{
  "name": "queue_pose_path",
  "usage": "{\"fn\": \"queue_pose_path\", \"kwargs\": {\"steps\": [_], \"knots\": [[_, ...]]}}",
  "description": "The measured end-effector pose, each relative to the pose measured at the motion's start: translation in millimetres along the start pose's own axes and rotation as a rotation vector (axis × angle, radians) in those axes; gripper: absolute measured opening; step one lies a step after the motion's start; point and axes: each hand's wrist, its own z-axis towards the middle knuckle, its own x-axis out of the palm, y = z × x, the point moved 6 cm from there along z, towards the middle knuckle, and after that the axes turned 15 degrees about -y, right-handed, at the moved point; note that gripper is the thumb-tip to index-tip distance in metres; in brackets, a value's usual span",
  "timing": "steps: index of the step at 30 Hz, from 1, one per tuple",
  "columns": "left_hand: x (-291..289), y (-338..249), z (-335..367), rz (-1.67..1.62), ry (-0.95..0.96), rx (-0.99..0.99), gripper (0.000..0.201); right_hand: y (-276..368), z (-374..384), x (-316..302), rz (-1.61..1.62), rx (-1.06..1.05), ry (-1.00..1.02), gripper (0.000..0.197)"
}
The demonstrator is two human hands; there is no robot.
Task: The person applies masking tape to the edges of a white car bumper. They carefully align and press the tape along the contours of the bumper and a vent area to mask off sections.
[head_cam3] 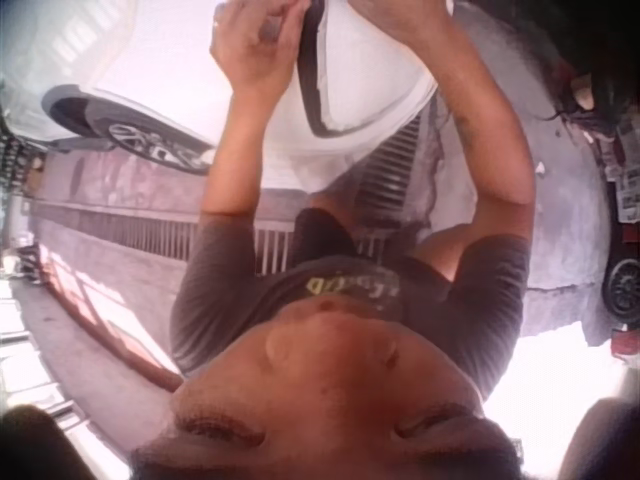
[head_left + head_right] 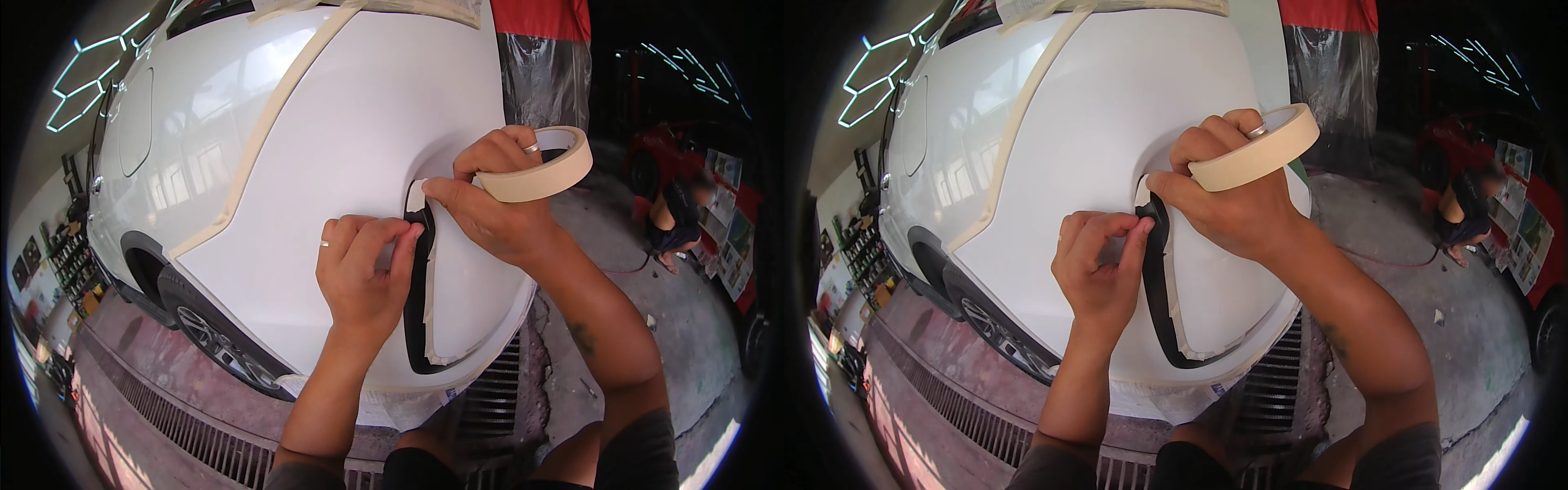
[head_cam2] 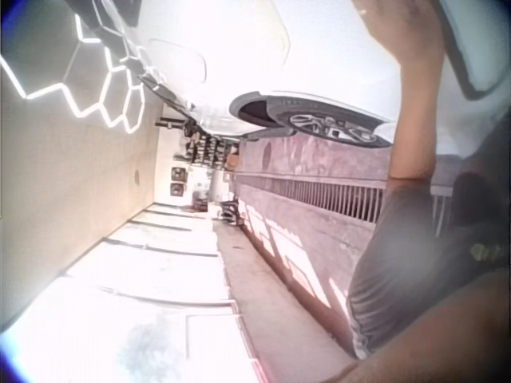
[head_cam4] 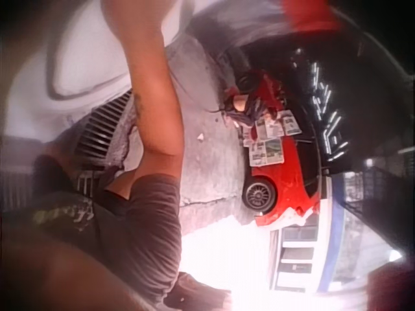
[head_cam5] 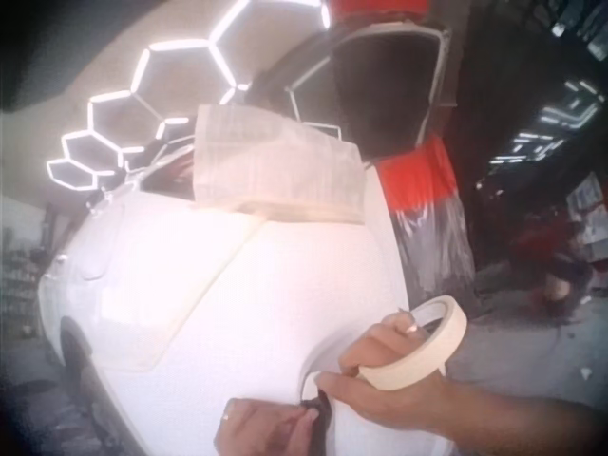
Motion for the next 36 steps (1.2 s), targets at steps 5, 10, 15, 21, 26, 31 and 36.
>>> {"fn": "queue_pose_path", "kwargs": {"steps": [5, 10, 15, 21, 26, 31, 36], "knots": [[0, -3, 3, -0.010, 0.001, -0.062, 0.022, 1, 2, 0, 0.001, -0.023, 0.012, 0.025], [0, -3, 1, -0.018, -0.008, 0.002, 0.028, 0, 2, 0, 0.021, -0.032, 0.007, 0.027], [-2, -2, 0, -0.025, -0.011, -0.003, 0.027, 1, 3, 1, -0.011, -0.049, 0.019, 0.023], [-2, -1, 1, -0.028, -0.034, -0.033, 0.020, 4, 9, 2, -0.004, -0.050, 0.035, 0.023], [-1, 1, 1, -0.016, -0.018, -0.075, 0.021, 5, 13, 2, -0.025, -0.072, 0.060, 0.020], [-1, 1, 0, -0.014, -0.011, -0.075, 0.025, 5, 11, 2, -0.024, -0.092, 0.069, 0.019], [3, -6, 1, -0.007, -0.081, -0.088, 0.025, 2, 9, 0, -0.006, -0.091, 0.099, 0.031]]}}
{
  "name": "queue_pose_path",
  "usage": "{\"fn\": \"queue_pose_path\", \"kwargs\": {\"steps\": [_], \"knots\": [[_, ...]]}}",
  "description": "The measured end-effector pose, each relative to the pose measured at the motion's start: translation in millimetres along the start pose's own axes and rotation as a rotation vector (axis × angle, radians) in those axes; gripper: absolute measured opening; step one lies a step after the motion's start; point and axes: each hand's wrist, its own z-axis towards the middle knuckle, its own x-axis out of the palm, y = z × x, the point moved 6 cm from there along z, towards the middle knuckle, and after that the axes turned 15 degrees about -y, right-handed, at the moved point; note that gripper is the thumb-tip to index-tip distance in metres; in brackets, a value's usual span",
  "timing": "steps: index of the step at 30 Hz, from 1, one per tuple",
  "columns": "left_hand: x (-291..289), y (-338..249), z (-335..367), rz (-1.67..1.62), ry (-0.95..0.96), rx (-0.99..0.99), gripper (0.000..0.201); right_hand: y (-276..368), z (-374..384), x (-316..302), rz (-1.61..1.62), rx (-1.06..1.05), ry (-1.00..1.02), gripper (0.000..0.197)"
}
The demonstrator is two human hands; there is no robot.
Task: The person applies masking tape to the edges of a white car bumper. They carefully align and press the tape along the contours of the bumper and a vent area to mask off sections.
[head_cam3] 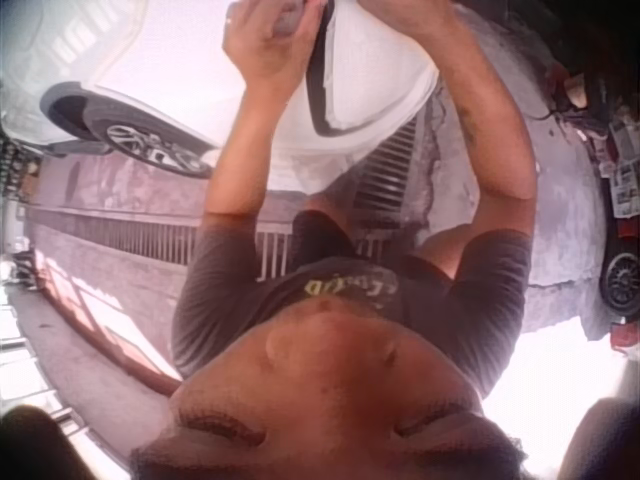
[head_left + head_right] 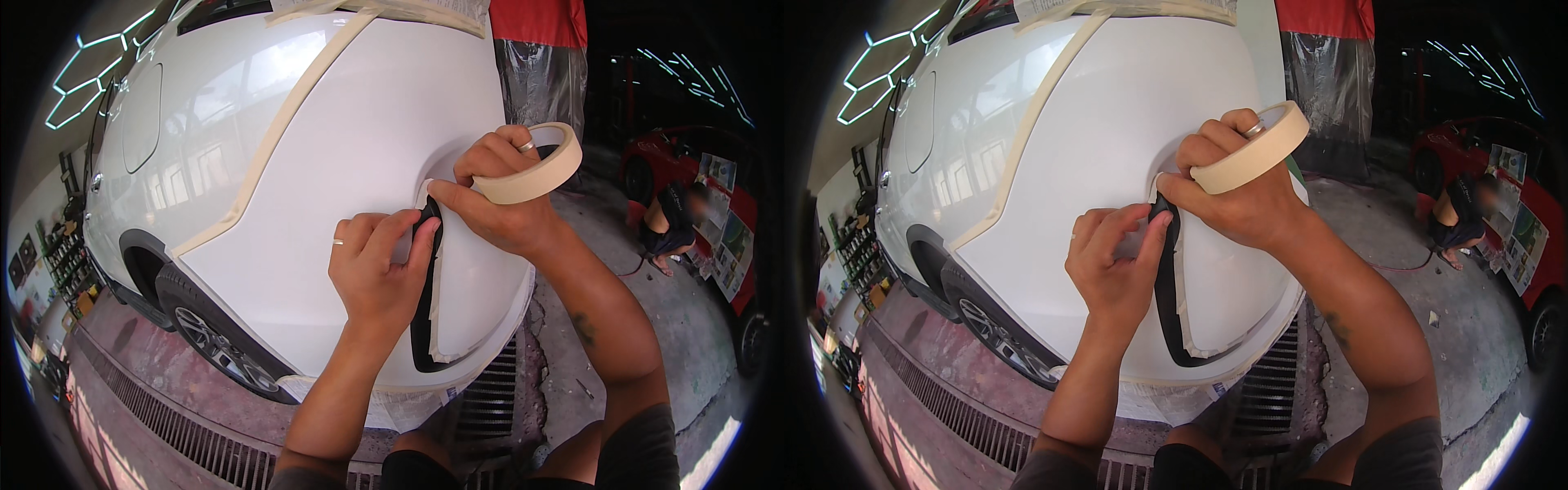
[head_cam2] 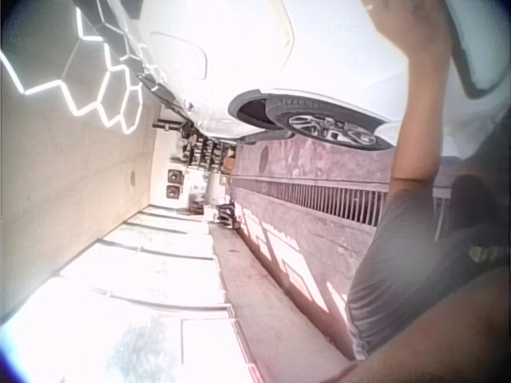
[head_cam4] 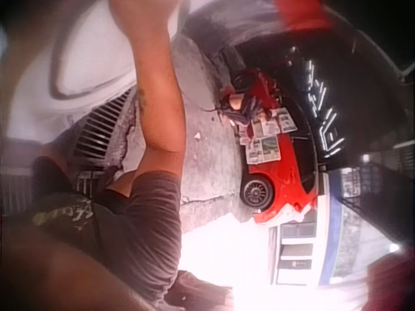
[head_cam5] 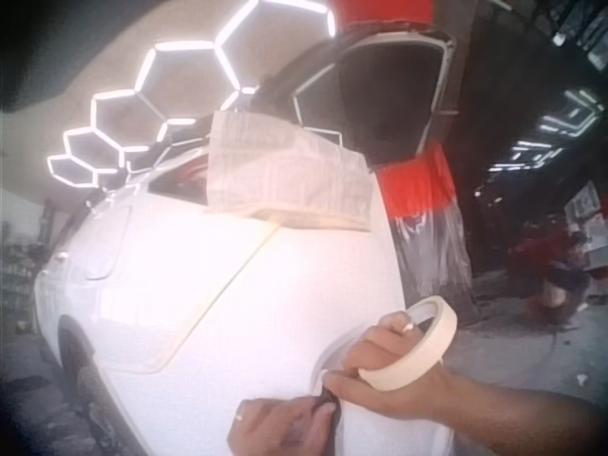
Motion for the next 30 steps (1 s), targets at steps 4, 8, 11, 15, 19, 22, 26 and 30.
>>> {"fn": "queue_pose_path", "kwargs": {"steps": [4, 8, 11, 15, 19, 22, 26, 30], "knots": [[1, -10, -3, 0.097, -0.053, 0.129, 0.025, 1, 2, 0, -0.021, -0.006, -0.043, 0.020], [3, -17, -1, 0.174, -0.115, 0.181, 0.024, 0, 2, -1, -0.004, -0.002, -0.056, 0.020], [3, -18, -1, 0.206, -0.136, 0.231, 0.024, -2, 1, -1, -0.002, 0.009, -0.054, 0.020], [5, -18, -3, 0.227, -0.145, 0.278, 0.024, -5, -1, -2, 0.001, -0.001, -0.045, 0.019], [4, -19, -6, 0.263, -0.158, 0.267, 0.024, -7, -2, -2, 0.015, 0.001, -0.021, 0.017], [3, -20, -5, 0.267, -0.157, 0.297, 0.025, -8, -1, -1, 0.017, -0.007, -0.018, 0.017], [4, -24, -3, 0.271, -0.147, 0.314, 0.024, -10, 0, -1, 0.023, -0.023, -0.021, 0.017], [7, -23, -3, 0.277, -0.145, 0.293, 0.024, -12, 0, -1, 0.017, -0.048, -0.027, 0.017]]}}
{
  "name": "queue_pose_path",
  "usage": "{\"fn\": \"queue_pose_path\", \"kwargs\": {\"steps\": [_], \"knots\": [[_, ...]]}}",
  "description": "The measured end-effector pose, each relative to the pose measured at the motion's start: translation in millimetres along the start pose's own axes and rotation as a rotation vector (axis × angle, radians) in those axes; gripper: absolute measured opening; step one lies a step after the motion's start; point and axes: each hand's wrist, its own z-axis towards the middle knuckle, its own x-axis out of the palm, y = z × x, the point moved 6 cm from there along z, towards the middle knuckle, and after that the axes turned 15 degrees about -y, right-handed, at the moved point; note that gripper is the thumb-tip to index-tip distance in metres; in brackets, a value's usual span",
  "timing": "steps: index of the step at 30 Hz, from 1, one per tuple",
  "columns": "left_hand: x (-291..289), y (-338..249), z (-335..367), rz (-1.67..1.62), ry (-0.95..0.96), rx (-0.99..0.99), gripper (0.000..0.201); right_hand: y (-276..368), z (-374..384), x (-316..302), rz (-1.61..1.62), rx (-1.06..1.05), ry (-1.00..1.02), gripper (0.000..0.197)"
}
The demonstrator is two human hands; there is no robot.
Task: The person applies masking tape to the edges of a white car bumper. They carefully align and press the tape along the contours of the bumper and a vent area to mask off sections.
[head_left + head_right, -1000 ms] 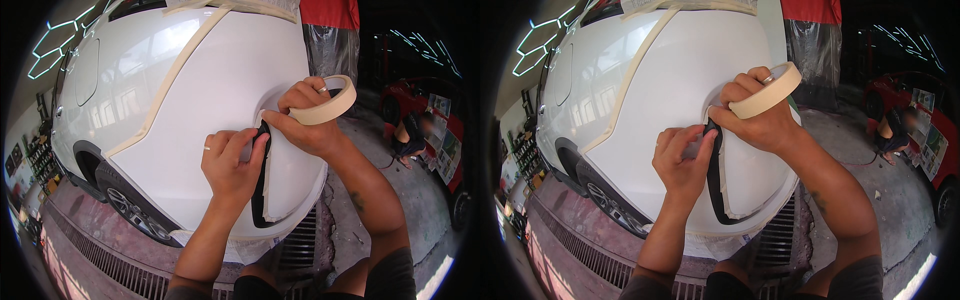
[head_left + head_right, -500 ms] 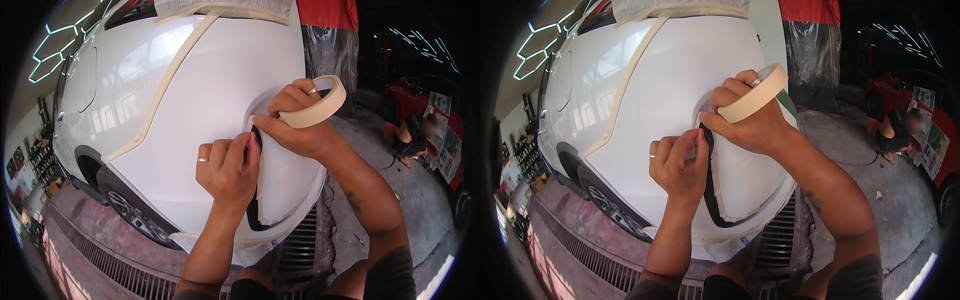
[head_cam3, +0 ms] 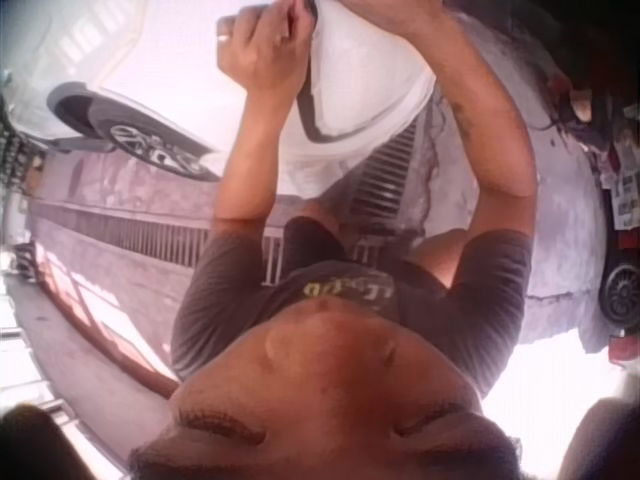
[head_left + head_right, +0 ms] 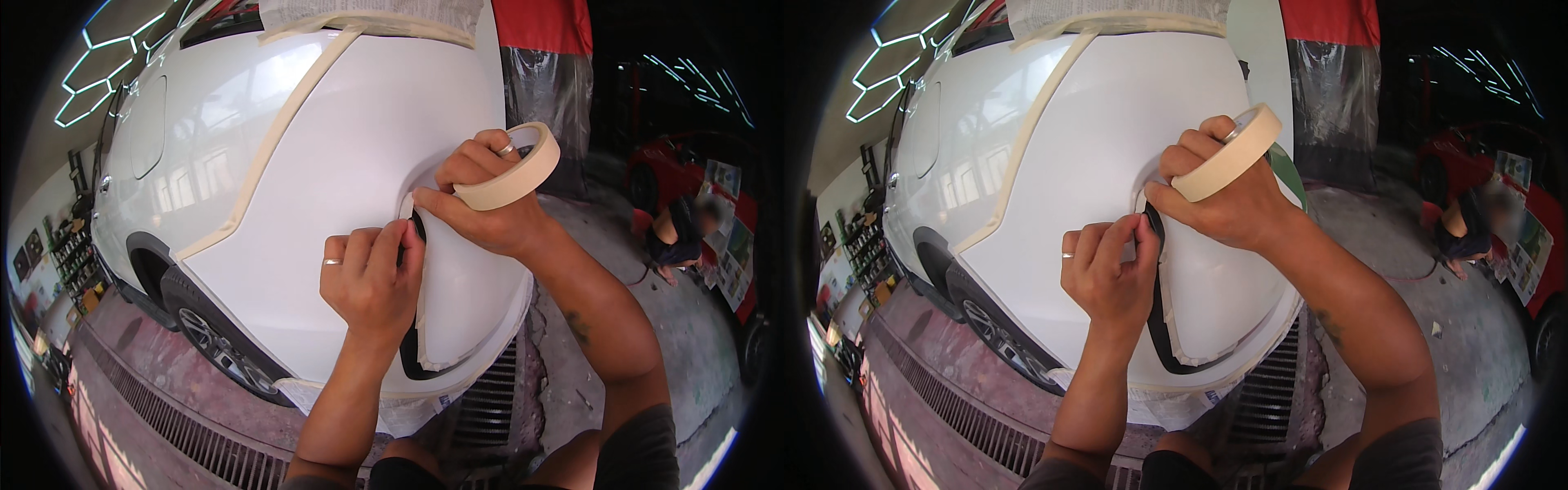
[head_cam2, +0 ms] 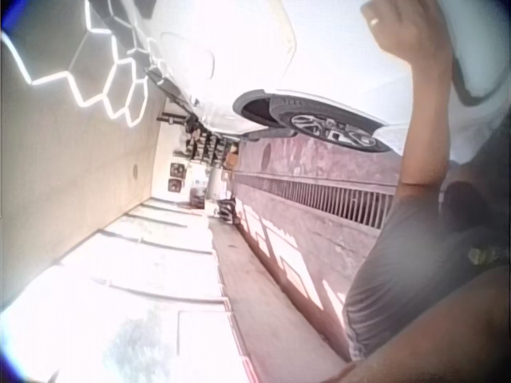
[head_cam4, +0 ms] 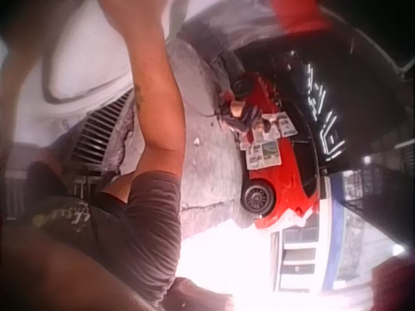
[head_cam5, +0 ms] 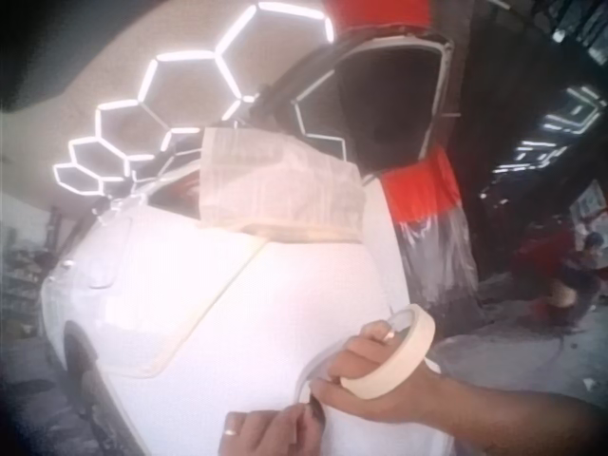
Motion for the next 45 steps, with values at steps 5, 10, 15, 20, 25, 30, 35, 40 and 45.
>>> {"fn": "queue_pose_path", "kwargs": {"steps": [5, 10, 15, 20, 25, 30, 35, 40, 45], "knots": [[1, -1, -2, 0.022, -0.001, 0.007, 0.025, -5, -5, 0, 0.014, 0.003, -0.012, 0.016], [1, 1, -1, 0.027, -0.002, 0.024, 0.025, -4, -1, 5, 0.029, 0.005, 0.034, 0.016], [0, -1, -4, 0.012, 0.024, -0.021, 0.023, -5, -7, 7, 0.059, 0.028, -0.002, 0.023], [-1, -2, -6, -0.001, 0.024, -0.079, 0.021, -4, -7, 7, 0.074, 0.038, -0.004, 0.022], [-7, -3, -8, -0.039, 0.028, -0.132, 0.024, -4, -3, 5, 0.056, 0.041, 0.009, 0.009], [1, -5, -1, -0.001, 0.050, -0.113, 0.028, -7, -2, 7, 0.074, 0.071, 0.027, 0.009], [4, -7, 3, 0.012, 0.056, -0.140, 0.021, -8, 3, 8, 0.092, 0.078, 0.021, 0.010], [2, 0, 1, 0.006, 0.073, -0.188, 0.013, -7, 6, 8, 0.070, 0.061, 0.046, 0.009], [2, -6, 3, 0.017, 0.063, -0.159, 0.013, -10, 3, 8, 0.071, 0.046, 0.089, 0.023]]}}
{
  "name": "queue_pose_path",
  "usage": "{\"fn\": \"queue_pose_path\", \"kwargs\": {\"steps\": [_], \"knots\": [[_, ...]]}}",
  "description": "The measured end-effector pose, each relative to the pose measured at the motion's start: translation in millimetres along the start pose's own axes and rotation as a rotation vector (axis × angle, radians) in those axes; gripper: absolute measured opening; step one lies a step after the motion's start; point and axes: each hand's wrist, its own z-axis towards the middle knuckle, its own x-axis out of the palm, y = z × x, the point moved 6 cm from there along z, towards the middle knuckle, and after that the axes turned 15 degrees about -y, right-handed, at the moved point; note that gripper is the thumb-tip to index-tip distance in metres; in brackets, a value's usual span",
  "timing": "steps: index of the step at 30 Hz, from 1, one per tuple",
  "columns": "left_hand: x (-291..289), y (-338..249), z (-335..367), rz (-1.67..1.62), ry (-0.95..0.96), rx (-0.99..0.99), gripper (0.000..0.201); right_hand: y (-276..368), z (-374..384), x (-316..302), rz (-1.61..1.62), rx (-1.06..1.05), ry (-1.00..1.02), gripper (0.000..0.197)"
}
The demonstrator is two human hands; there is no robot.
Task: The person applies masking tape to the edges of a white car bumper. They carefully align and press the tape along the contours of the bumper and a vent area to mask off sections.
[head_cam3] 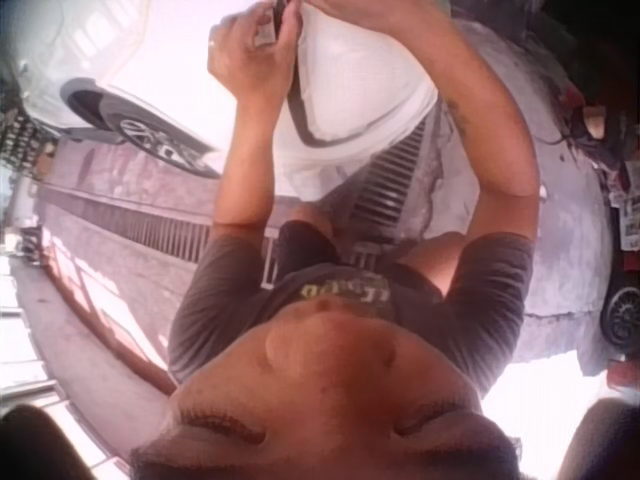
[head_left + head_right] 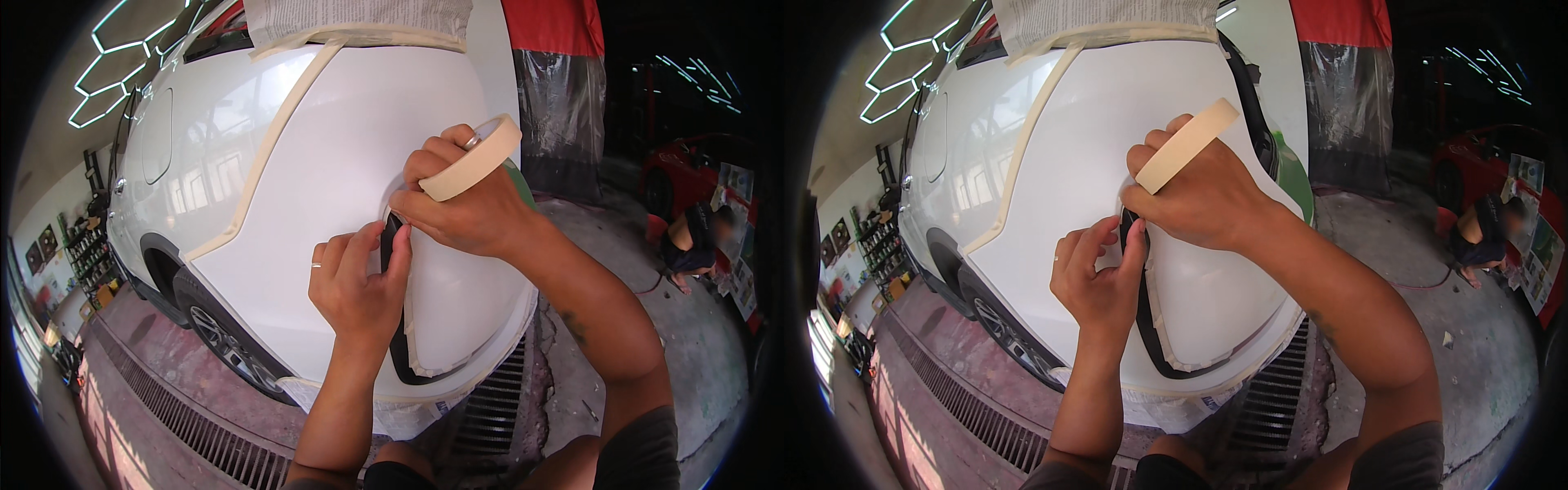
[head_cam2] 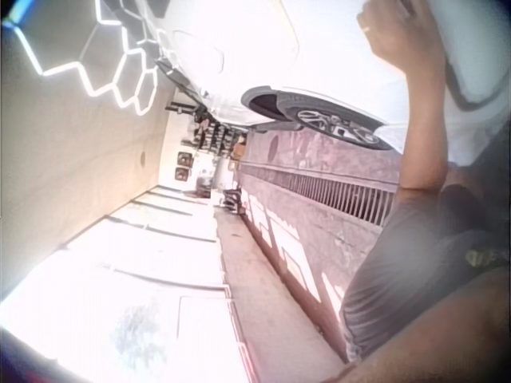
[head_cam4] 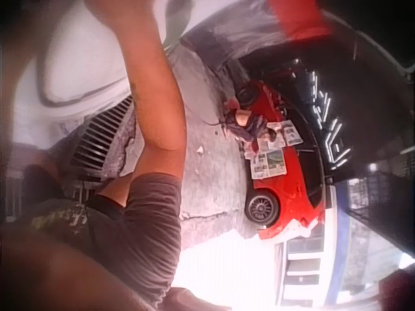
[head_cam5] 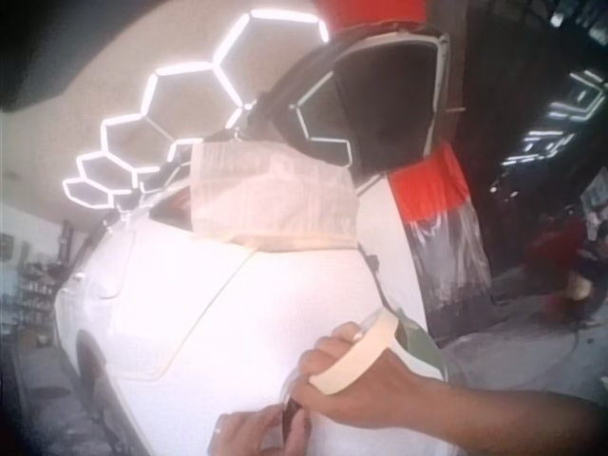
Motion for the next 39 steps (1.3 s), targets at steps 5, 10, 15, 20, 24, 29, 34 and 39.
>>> {"fn": "queue_pose_path", "kwargs": {"steps": [5, 10, 15, 20, 24, 29, 34, 39], "knots": [[2, 2, 0, -0.013, -0.017, 0.042, 0.014, 1, 5, -1, -0.001, -0.005, -0.034, 0.009], [0, 3, -2, -0.004, -0.014, 0.050, 0.012, 0, -5, 0, 0.024, 0.026, -0.002, 0.016], [-1, 4, -9, -0.068, 0.021, -0.086, 0.016, 4, -9, -5, 0.018, -0.053, -0.039, 0.017], [-1, 10, -10, -0.144, 0.038, -0.195, 0.016, 8, -4, -7, 0.017, -0.099, -0.136, 0.010], [-2, 9, -9, -0.140, 0.041, -0.116, 0.012, 8, -4, -5, 0.004, -0.102, -0.119, 0.012], [1, 6, -6, -0.107, 0.031, -0.114, 0.016, 5, -6, -4, -0.010, -0.093, -0.145, 0.010], [0, 7, -4, -0.081, 0.036, -0.100, 0.016, 5, -9, -1, -0.023, -0.069, -0.147, 0.008], [-1, 8, -5, -0.090, 0.047, -0.119, 0.018, 2, -14, 3, -0.008, -0.011, -0.098, 0.006]]}}
